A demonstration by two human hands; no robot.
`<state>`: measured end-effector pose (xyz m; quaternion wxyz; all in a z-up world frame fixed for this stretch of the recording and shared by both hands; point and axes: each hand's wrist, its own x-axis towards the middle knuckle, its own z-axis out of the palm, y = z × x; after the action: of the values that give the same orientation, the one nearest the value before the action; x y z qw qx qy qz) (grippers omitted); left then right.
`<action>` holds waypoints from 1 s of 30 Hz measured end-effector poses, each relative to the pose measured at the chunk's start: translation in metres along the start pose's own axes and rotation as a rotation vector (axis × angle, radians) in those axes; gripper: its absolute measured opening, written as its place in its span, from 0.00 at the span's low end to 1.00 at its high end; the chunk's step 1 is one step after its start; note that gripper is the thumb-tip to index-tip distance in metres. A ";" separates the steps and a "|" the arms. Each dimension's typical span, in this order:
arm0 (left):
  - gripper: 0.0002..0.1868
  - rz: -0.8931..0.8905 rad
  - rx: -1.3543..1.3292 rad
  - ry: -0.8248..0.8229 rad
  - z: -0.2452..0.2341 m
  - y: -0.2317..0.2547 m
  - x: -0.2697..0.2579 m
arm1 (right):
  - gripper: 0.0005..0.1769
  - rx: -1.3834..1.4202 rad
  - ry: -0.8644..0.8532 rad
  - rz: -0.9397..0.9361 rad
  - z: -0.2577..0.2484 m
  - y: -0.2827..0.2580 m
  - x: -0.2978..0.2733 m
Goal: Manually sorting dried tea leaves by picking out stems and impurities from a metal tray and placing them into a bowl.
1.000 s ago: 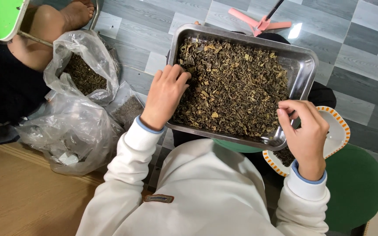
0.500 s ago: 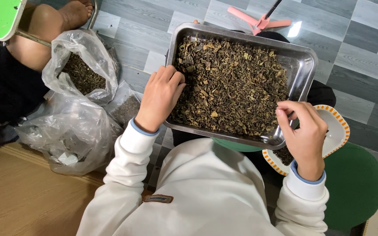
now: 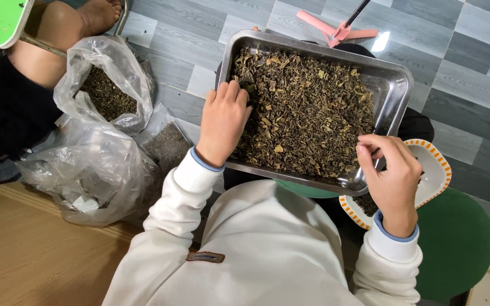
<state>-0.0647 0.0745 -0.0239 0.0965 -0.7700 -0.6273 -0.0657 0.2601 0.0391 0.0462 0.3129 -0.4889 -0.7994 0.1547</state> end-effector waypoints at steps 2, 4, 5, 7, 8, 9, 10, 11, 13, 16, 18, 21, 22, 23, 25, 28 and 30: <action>0.12 0.000 -0.027 0.008 -0.001 0.000 0.000 | 0.02 0.000 -0.002 0.005 -0.001 0.000 -0.001; 0.09 0.000 -0.053 0.016 -0.003 0.000 -0.001 | 0.02 0.001 -0.003 0.010 -0.001 0.000 -0.001; 0.08 -0.005 -0.075 0.032 -0.005 0.000 -0.002 | 0.02 0.003 0.000 0.007 -0.002 0.000 -0.002; 0.07 -0.009 -0.097 0.049 -0.007 0.000 -0.002 | 0.02 0.003 0.004 0.003 -0.001 0.001 -0.002; 0.07 -0.011 -0.117 0.086 -0.008 0.000 -0.003 | 0.03 0.005 0.003 0.009 0.000 0.002 -0.003; 0.08 -0.012 -0.138 0.122 -0.008 0.000 -0.004 | 0.03 0.007 0.001 0.015 0.001 0.003 -0.004; 0.08 -0.013 -0.138 0.123 -0.012 0.000 -0.005 | 0.03 0.007 0.000 0.014 0.001 0.002 -0.003; 0.07 -0.020 -0.214 0.126 -0.016 -0.001 -0.006 | 0.02 0.005 0.002 0.004 0.001 0.000 -0.002; 0.06 -0.028 -0.290 0.132 -0.028 -0.002 -0.008 | 0.02 0.001 0.005 -0.009 0.000 -0.003 0.001; 0.07 -0.001 -0.581 0.241 -0.041 -0.005 -0.016 | 0.02 0.012 -0.003 -0.025 0.004 -0.006 0.005; 0.06 -0.062 -0.701 0.231 -0.037 -0.007 -0.026 | 0.05 0.077 -0.007 -0.078 0.014 0.001 0.009; 0.07 -0.097 -0.783 0.211 -0.033 0.001 -0.042 | 0.05 0.118 -0.033 -0.191 0.029 -0.036 0.031; 0.07 -0.102 -0.781 0.215 -0.034 0.006 -0.046 | 0.05 0.119 -0.035 -0.198 0.039 -0.042 0.035; 0.07 -0.101 -0.799 0.211 -0.035 0.010 -0.050 | 0.04 0.095 -0.082 -0.231 0.048 -0.047 0.038; 0.08 -0.104 -0.816 0.219 -0.035 0.018 -0.055 | 0.05 0.067 -0.128 -0.276 0.061 -0.062 0.050; 0.07 -0.069 -0.797 0.242 -0.033 0.027 -0.065 | 0.08 -0.013 -0.215 -0.298 0.073 -0.083 0.060; 0.09 -0.022 -0.862 0.255 -0.035 0.028 -0.067 | 0.07 -0.046 -0.210 -0.356 0.083 -0.087 0.062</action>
<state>-0.0504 -0.0033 -0.0068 -0.1571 -0.7189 -0.5338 -0.4167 0.1263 0.0566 0.0535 0.2389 -0.3280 -0.9048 0.1289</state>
